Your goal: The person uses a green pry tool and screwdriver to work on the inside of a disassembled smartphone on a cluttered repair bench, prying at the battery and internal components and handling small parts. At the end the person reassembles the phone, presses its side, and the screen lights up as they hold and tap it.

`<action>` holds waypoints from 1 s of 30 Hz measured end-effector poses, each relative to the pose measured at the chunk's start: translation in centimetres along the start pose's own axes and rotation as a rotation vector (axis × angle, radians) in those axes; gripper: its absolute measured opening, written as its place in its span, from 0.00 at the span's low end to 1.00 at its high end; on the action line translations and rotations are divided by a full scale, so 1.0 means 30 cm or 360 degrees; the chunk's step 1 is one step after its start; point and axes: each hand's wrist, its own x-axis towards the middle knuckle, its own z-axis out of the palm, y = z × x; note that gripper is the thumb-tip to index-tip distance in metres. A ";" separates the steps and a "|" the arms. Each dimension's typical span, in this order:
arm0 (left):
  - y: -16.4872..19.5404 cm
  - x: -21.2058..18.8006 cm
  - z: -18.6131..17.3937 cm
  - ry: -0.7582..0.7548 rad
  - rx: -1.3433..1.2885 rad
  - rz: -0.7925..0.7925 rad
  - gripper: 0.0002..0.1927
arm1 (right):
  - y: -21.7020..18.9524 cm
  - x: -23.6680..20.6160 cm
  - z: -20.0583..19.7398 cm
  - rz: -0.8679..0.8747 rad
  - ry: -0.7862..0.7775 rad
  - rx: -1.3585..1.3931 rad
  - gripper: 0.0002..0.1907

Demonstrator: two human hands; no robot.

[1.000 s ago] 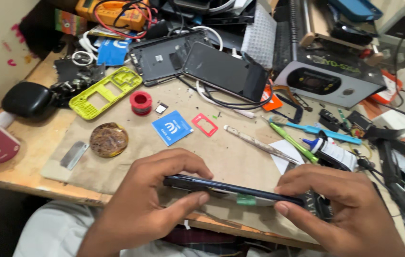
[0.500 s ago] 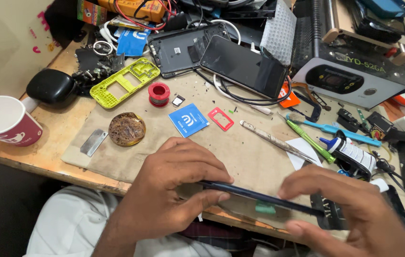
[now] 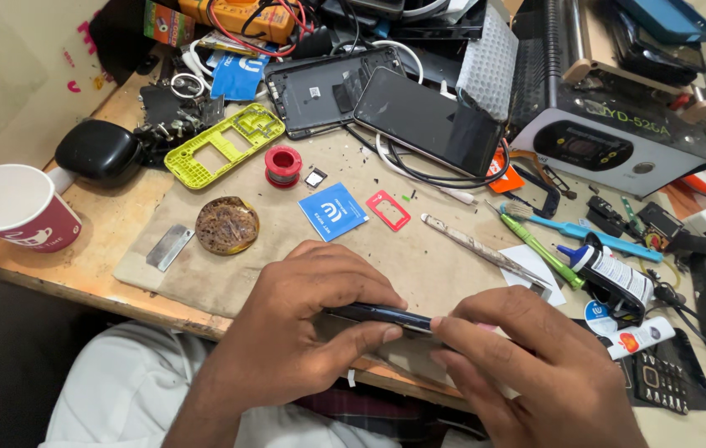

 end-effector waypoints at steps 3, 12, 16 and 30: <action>-0.002 0.000 0.001 -0.0001 0.0000 -0.0002 0.11 | -0.004 0.002 0.002 0.0001 0.0003 -0.0027 0.12; -0.009 -0.001 0.003 0.0000 -0.0010 0.0014 0.11 | -0.006 0.016 0.001 -0.0058 0.0030 -0.0054 0.12; -0.015 -0.007 0.006 0.0006 0.0003 0.0006 0.11 | 0.001 0.014 0.006 -0.0090 0.0005 -0.0086 0.11; 0.134 -0.015 -0.070 0.0084 0.0834 0.0773 0.10 | 0.128 -0.033 -0.084 0.0495 -0.0477 0.1186 0.44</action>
